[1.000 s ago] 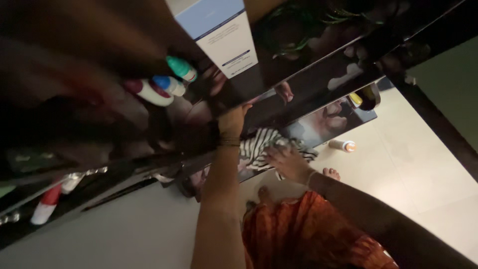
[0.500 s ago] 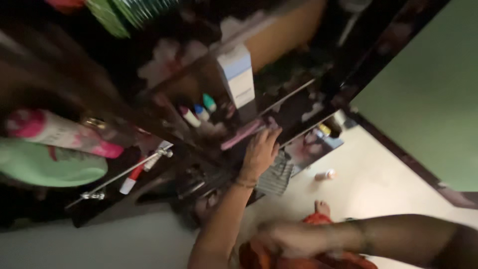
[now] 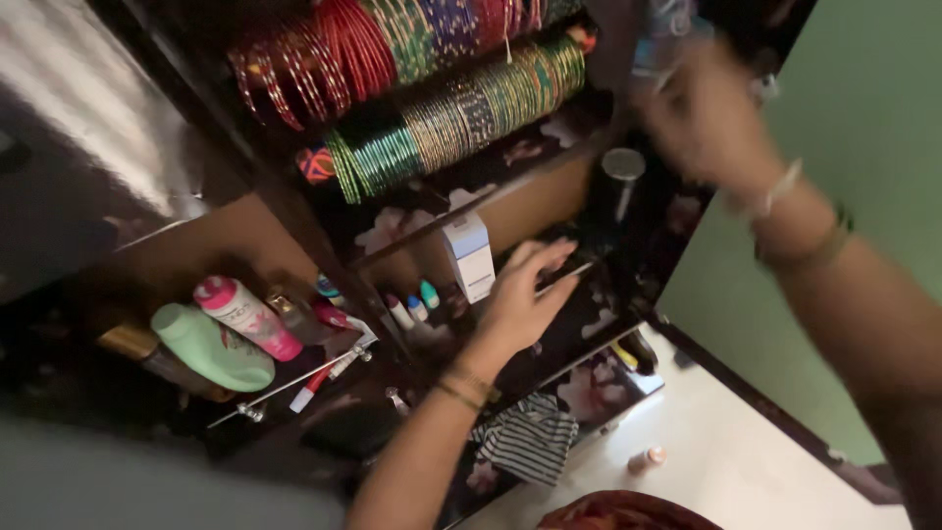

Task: The person sits on the floor and organizes a drawer by moving jewelry, hair clips, and papers. They then wipe the surface of the drawer with a striped cloth and place hairbrushes and a bottle inside. Finally, they open a cabinet door to reveal shelves with toiletries and place a small container on a shelf.

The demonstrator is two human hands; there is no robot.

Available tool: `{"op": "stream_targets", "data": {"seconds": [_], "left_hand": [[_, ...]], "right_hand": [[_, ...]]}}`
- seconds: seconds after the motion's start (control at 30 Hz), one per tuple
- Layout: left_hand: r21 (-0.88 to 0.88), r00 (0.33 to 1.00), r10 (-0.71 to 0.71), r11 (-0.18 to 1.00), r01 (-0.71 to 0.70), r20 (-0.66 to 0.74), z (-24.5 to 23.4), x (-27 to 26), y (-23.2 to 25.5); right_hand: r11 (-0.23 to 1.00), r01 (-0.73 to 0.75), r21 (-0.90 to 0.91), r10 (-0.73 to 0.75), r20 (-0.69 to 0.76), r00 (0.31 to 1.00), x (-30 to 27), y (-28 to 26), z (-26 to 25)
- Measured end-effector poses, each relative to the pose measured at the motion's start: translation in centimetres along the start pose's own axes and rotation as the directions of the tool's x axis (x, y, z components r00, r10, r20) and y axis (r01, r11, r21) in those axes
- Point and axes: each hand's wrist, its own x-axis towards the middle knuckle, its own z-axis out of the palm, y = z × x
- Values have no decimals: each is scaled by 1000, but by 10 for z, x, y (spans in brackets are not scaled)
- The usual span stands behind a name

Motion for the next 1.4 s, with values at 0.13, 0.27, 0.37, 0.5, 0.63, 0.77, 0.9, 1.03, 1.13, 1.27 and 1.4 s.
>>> {"op": "stream_targets", "data": {"seconds": [0.13, 0.27, 0.37, 0.5, 0.63, 0.77, 0.9, 1.03, 1.13, 1.27, 1.4], "left_hand": [[-195, 989, -69, 980, 43, -128, 55, 40, 29], [-229, 968, -132, 970, 82, -212, 96, 50, 40], [-232, 941, -230, 957, 173, -246, 114, 44, 34], [-178, 912, -269, 959, 222, -309, 121, 24, 31], [5, 914, -166, 984, 180, -370, 117, 6, 37], [-42, 887, -265, 962, 270, -379, 121, -13, 23], [80, 873, -342, 917, 391, -349, 117, -41, -4], [-165, 884, -465, 870, 464, 37, 101, -76, -36], [-484, 907, -360, 767, 422, 219, 98, -101, -58], [-723, 954, -254, 628, 289, 160, 84, -123, -77], [-724, 947, -260, 615, 312, 187, 65, -129, -86]], "right_hand": [[821, 287, -494, -456, -263, 850, 69, 88, -4], [834, 229, -501, -394, -252, 884, 89, 123, 4], [872, 205, -445, -267, -81, 960, 95, 128, -2], [965, 264, 9, -264, 45, 963, 70, 130, -23], [916, 151, 372, -265, 277, 924, -13, 74, -24], [959, 210, -190, -124, 384, 915, -112, -24, 18], [991, 121, -50, -87, 441, 893, -134, -37, 47], [946, 282, 158, -323, 460, 827, -157, -20, 67], [859, 45, 510, -290, 412, 864, -167, 5, 74], [562, -487, 668, -31, 606, 795, -164, 16, 83], [712, -472, 520, -89, 733, 674, -181, -10, 105]]}}
